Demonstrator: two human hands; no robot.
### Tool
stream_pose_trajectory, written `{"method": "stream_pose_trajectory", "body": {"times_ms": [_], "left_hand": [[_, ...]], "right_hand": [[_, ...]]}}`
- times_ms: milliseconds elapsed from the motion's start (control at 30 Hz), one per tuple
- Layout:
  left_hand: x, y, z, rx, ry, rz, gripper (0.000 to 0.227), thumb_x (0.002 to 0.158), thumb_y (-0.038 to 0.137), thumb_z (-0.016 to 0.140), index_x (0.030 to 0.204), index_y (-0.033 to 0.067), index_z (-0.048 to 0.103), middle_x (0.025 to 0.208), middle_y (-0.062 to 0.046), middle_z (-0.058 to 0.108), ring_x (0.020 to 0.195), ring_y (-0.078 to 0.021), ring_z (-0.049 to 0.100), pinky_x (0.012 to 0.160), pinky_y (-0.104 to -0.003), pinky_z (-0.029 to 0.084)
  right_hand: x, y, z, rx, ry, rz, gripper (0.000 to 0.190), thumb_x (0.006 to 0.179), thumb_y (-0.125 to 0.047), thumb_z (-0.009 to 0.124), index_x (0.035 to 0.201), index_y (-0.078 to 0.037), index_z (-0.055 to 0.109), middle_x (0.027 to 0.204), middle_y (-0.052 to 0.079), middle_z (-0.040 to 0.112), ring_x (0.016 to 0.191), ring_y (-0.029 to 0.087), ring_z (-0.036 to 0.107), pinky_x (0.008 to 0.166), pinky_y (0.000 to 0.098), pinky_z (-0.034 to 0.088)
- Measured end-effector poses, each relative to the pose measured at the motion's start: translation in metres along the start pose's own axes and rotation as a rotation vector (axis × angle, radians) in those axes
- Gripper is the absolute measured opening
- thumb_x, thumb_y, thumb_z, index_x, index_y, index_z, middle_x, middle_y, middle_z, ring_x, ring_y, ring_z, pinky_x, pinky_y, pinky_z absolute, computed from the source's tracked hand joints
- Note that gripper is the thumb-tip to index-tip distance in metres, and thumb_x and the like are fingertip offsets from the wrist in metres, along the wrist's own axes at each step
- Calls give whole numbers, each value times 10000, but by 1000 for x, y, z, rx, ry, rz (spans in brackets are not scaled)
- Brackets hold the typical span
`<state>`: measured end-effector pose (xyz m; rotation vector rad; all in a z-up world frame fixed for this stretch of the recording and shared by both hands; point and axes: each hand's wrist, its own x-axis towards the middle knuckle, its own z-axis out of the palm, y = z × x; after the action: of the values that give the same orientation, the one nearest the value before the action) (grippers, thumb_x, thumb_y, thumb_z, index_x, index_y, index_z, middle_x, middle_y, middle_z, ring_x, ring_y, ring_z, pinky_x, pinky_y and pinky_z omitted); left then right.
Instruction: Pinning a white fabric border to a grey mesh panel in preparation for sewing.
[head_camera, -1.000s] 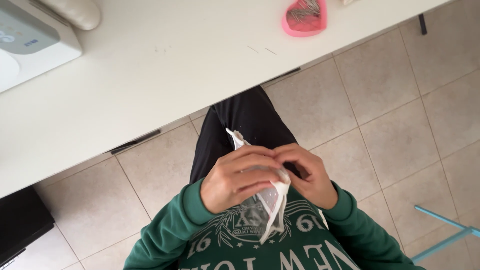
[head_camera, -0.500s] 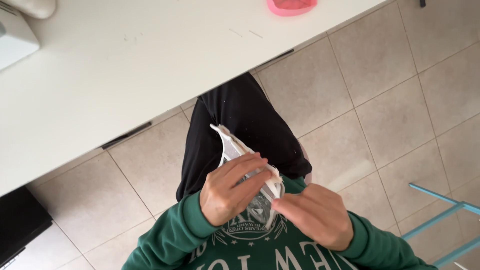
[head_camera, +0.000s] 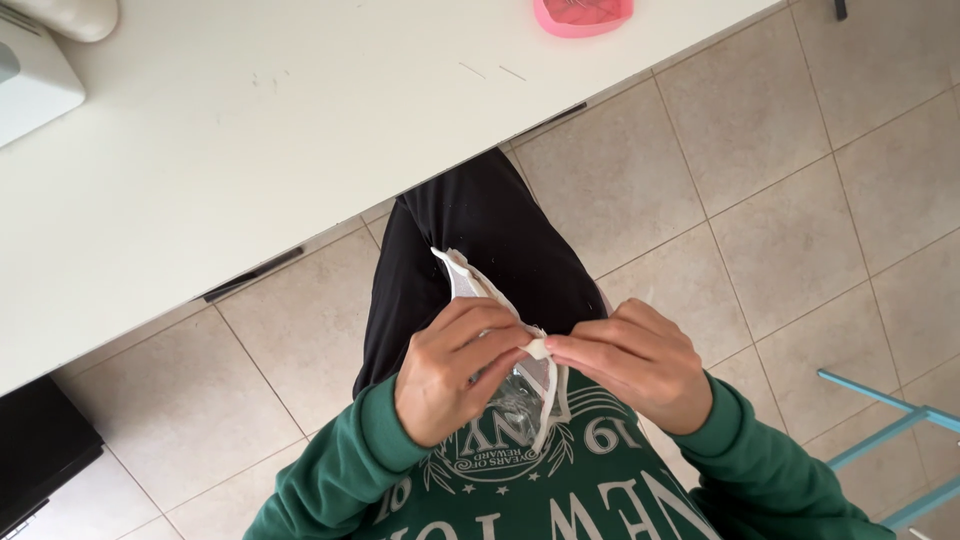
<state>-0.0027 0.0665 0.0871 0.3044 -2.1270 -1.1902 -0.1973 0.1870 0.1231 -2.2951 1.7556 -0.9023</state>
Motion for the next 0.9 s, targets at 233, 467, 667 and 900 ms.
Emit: {"method": "stream_pose_trajectory", "body": {"times_ms": [233,467,667,900], "left_hand": [[0,-8,0,-66,-39,19,78,970,33,674,1023,-21,690,1005,-138,662,928,-302,637,834,-385,593],[-1,-10,-1,-72,-38,37,83,977,27,663,1031,-28,692,1006,-140,655,920,-310,628,823,-390,592],[-5,-12,-5,-112,-52,-15,133,958,49,698,1080,-5,703,1043,-134,679,988,-292,660,903,-381,603],[-6,3,-12,87,-4,100,228,908,38,789,1110,-42,720,1088,-160,742,988,-284,729,973,-404,625]], "right_hand": [[-5,16,11,28,96,-94,262,881,-146,854,1107,-56,757,984,51,747,731,152,584,625,247,457],[1,10,21,10,219,-55,159,876,-136,850,1022,-129,788,892,28,677,617,131,499,565,261,402],[-1,14,26,14,169,-144,158,861,-68,857,980,-13,770,941,100,700,678,181,628,585,261,512],[5,8,38,64,237,-172,100,882,-41,798,917,38,749,891,152,688,667,191,672,576,259,570]]}}
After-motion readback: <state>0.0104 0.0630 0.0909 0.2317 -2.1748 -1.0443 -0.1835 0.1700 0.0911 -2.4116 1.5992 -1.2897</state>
